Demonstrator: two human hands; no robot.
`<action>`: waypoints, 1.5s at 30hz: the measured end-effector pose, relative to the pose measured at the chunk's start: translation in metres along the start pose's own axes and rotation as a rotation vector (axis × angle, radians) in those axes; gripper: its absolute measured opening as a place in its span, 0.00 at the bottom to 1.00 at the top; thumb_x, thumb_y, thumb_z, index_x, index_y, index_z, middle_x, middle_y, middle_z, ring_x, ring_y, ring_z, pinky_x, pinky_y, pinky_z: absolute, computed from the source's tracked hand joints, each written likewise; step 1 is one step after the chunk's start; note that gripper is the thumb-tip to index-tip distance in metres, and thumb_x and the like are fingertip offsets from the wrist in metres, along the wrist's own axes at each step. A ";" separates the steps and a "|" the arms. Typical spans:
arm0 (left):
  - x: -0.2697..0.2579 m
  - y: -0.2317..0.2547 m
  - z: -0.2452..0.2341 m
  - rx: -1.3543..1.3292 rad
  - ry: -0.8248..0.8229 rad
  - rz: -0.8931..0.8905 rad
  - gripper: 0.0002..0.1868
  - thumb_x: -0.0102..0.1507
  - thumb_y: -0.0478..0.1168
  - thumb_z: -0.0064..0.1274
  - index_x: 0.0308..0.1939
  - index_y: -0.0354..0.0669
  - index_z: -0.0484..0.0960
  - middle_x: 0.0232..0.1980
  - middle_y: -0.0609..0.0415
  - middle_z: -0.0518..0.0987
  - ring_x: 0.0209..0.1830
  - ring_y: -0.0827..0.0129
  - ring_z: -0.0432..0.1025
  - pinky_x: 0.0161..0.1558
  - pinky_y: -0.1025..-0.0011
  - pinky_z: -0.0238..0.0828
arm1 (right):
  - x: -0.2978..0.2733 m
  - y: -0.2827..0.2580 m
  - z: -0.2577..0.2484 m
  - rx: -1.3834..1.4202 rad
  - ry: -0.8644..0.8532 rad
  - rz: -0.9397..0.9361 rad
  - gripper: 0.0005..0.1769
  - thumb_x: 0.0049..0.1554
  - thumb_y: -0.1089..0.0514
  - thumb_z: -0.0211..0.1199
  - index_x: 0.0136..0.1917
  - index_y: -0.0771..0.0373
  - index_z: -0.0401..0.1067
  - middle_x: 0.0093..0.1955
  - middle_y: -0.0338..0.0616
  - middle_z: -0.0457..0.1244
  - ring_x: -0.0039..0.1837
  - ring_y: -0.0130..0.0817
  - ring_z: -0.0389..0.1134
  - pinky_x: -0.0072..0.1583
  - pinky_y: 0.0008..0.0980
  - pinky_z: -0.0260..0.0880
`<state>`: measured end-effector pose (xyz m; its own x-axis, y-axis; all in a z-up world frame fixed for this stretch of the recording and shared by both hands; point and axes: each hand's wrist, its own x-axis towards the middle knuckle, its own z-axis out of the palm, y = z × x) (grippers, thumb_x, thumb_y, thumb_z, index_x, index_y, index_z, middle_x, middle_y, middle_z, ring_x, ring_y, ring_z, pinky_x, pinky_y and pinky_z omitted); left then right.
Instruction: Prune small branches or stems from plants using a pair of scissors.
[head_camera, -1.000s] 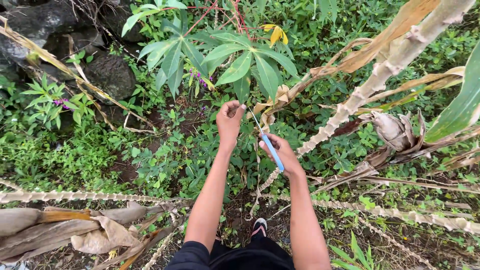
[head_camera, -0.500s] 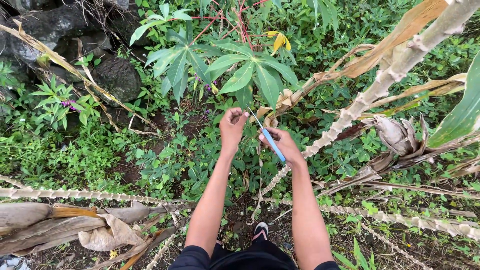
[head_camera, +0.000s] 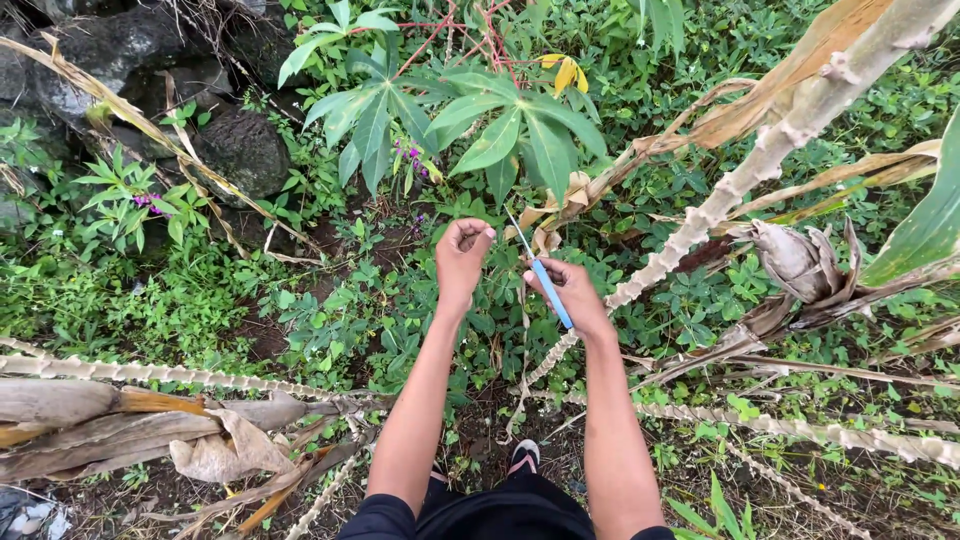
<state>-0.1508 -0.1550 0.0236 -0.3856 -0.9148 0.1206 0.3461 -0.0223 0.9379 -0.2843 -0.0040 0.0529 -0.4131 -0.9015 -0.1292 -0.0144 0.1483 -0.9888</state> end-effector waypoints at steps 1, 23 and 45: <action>0.003 0.000 0.002 -0.002 -0.003 0.005 0.07 0.64 0.31 0.59 0.46 0.36 0.79 0.42 0.58 0.81 0.39 0.80 0.73 0.43 0.81 0.71 | -0.003 -0.003 0.001 -0.002 0.002 -0.005 0.22 0.57 0.52 0.70 0.62 0.62 0.77 0.32 0.27 0.61 0.30 0.13 0.55 0.31 0.19 0.52; 0.037 -0.012 0.064 0.038 -0.005 0.008 0.17 0.66 0.37 0.59 0.56 0.35 0.78 0.52 0.56 0.80 0.51 0.76 0.73 0.55 0.74 0.73 | -0.006 0.005 -0.003 0.135 0.179 0.064 0.26 0.58 0.45 0.67 0.64 0.61 0.74 0.37 0.29 0.61 0.33 0.16 0.55 0.33 0.19 0.53; 0.018 -0.019 0.013 -0.055 0.003 -0.119 0.12 0.70 0.36 0.53 0.52 0.27 0.81 0.43 0.46 0.85 0.41 0.70 0.80 0.46 0.73 0.80 | 0.004 -0.006 0.005 0.038 -0.019 0.092 0.24 0.57 0.51 0.68 0.66 0.59 0.75 0.35 0.27 0.60 0.32 0.16 0.54 0.33 0.19 0.53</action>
<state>-0.1757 -0.1662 0.0120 -0.4243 -0.9055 0.0083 0.3447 -0.1530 0.9262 -0.2810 -0.0104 0.0583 -0.3934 -0.8924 -0.2211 0.0579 0.2159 -0.9747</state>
